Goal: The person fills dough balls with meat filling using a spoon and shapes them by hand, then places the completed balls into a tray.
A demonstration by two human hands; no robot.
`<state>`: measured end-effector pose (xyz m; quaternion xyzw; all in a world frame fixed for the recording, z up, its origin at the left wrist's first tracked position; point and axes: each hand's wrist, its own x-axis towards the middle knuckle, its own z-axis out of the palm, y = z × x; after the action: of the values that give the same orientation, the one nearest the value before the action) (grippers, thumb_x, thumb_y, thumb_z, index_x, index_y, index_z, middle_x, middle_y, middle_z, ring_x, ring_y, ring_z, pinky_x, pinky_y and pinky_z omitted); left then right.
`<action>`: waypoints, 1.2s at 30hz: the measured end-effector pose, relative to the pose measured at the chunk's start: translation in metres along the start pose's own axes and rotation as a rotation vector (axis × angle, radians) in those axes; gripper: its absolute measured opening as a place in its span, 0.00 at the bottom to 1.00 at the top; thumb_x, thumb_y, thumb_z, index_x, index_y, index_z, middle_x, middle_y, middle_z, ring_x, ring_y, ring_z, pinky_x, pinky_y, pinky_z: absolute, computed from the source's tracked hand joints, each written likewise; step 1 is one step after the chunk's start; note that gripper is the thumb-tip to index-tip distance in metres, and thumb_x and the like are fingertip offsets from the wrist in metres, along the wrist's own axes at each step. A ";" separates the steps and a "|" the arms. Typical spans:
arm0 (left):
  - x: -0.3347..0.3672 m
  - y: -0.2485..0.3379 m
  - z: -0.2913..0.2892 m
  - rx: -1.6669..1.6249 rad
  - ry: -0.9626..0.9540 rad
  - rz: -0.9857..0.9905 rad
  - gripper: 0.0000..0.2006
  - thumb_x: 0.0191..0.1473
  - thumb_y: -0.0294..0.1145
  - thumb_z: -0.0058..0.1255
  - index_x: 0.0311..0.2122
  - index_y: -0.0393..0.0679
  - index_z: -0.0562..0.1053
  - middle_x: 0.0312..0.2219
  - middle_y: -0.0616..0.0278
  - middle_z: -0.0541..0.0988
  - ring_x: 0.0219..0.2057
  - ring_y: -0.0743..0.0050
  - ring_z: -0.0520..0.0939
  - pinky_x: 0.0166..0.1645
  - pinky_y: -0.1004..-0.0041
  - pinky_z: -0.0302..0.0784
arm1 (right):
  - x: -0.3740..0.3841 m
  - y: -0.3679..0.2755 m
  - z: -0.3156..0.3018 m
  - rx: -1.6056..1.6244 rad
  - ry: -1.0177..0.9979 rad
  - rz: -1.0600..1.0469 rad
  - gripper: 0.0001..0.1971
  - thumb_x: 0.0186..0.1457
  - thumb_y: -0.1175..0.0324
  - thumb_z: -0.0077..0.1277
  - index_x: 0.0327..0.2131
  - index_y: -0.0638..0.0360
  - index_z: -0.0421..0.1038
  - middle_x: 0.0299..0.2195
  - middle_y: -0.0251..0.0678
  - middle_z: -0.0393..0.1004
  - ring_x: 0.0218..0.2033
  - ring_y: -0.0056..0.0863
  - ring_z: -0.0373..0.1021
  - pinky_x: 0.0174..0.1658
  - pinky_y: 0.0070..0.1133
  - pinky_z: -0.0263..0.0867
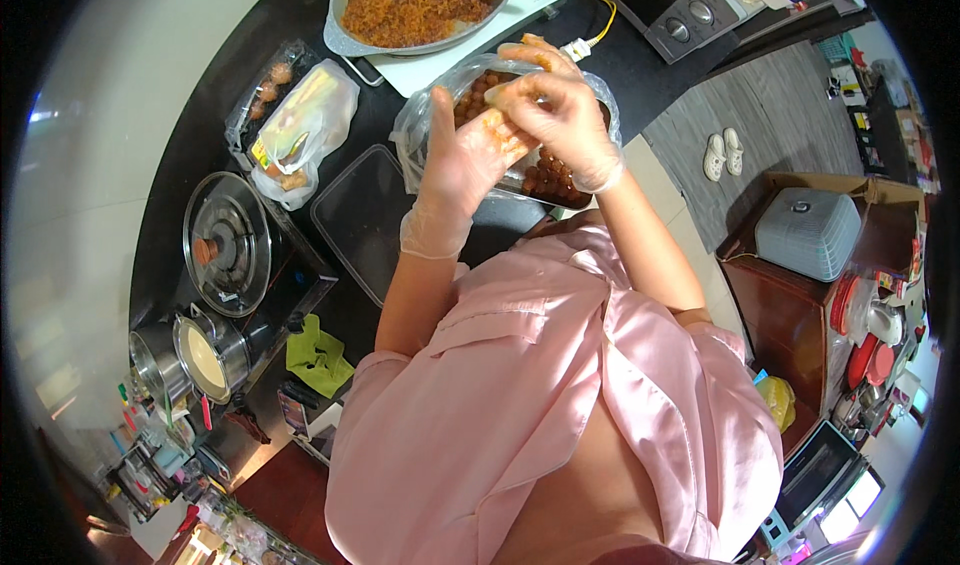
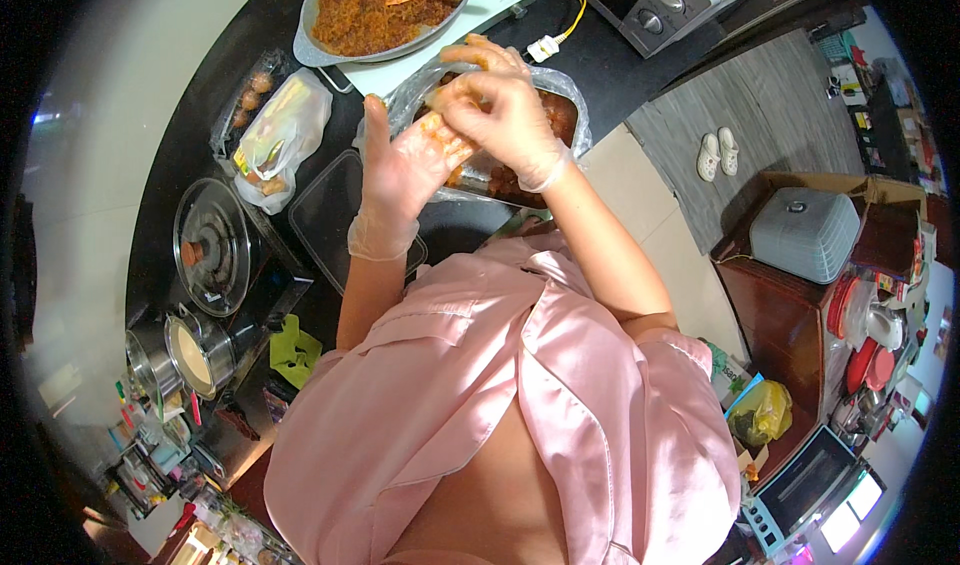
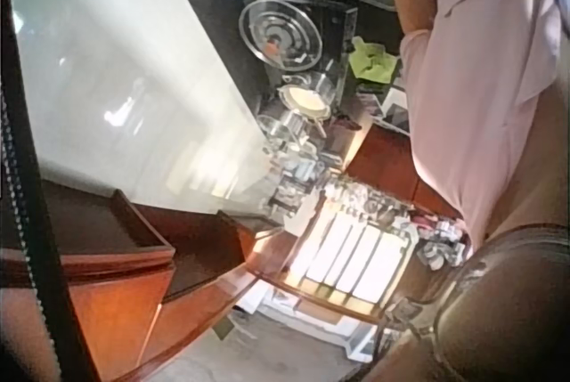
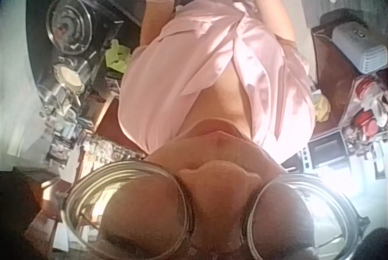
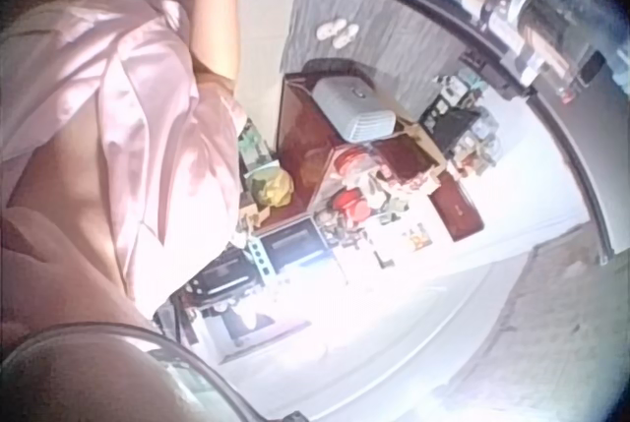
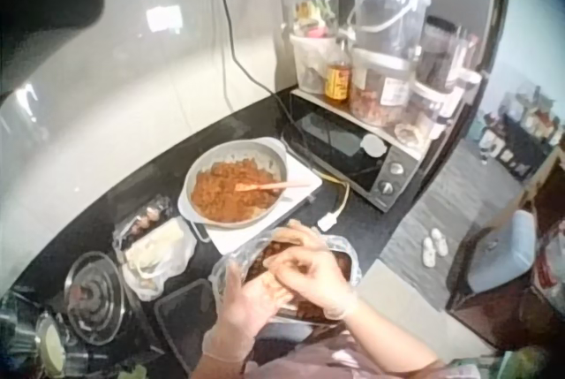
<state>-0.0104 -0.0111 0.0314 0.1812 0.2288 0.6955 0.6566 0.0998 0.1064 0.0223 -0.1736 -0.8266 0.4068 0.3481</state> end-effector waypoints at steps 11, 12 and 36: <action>0.006 -0.012 -0.026 -0.118 0.188 -0.012 0.29 0.65 0.48 0.36 0.61 0.34 0.57 0.57 0.49 0.65 0.58 0.56 0.67 0.64 0.59 0.59 | -0.014 -0.008 -0.007 -0.500 0.015 -0.069 0.19 0.44 0.52 0.62 0.42 0.41 0.80 0.56 0.36 0.68 0.62 0.44 0.56 0.63 0.51 0.35; 0.007 -0.013 -0.029 -0.118 0.238 -0.044 0.24 0.65 0.42 0.37 0.60 0.36 0.59 0.55 0.51 0.67 0.56 0.57 0.70 0.63 0.58 0.61 | -0.014 -0.011 -0.007 -0.498 0.015 -0.072 0.19 0.44 0.52 0.62 0.42 0.41 0.80 0.56 0.36 0.68 0.62 0.44 0.56 0.63 0.51 0.35; 0.004 -0.017 -0.036 -0.317 0.088 -0.072 0.20 0.65 0.36 0.38 0.56 0.34 0.64 0.53 0.46 0.70 0.55 0.56 0.72 0.61 0.59 0.66 | -0.007 -0.007 0.007 0.802 0.034 0.673 0.19 0.56 0.69 0.56 0.51 0.63 0.70 0.52 0.39 0.69 0.51 0.21 0.66 0.53 0.20 0.64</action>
<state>-0.0163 -0.0099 -0.0081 0.0364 0.1511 0.7060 0.6909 0.0999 0.0942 0.0219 -0.2893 -0.4983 0.7779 0.2508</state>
